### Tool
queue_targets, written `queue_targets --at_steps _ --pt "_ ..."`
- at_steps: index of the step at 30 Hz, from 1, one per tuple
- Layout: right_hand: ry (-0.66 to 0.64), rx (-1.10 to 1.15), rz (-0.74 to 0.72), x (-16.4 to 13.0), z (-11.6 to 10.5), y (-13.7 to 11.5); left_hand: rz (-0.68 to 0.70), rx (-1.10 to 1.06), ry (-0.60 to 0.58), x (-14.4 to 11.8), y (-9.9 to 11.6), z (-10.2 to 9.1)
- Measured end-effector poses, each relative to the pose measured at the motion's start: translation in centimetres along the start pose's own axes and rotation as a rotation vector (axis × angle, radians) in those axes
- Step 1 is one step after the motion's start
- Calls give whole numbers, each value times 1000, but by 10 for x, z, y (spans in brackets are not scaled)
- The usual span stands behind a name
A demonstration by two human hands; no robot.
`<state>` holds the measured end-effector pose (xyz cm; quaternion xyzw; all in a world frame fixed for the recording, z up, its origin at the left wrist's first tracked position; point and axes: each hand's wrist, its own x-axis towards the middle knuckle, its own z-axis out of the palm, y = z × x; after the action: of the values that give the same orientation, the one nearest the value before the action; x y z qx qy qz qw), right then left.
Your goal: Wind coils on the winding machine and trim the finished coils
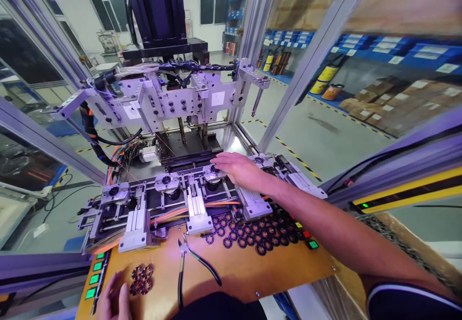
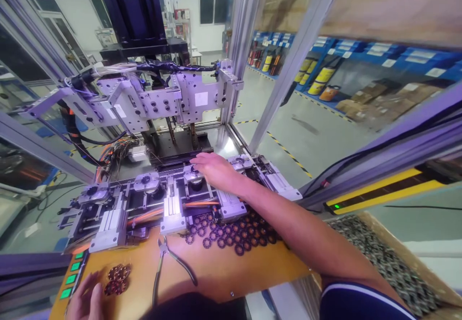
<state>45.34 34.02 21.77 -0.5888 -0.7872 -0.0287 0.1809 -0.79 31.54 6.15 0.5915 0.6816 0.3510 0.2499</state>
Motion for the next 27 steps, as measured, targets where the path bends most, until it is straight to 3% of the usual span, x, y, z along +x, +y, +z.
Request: queue_targets --at_steps 10,15,18,23,27 --pt "6 -27 45 -16 15 -9 76 -43 9 3 -12 2" --pt "59 -15 73 -15 24 -15 115 -77 46 1 -7 3" --pt "116 10 67 -19 17 -23 116 -85 55 -2 0 1" --pt "295 73 74 -68 7 -79 111 -75 46 -19 13 -16" --pt "273 155 39 -117 46 -135 153 -87 -15 -40 25 -31"
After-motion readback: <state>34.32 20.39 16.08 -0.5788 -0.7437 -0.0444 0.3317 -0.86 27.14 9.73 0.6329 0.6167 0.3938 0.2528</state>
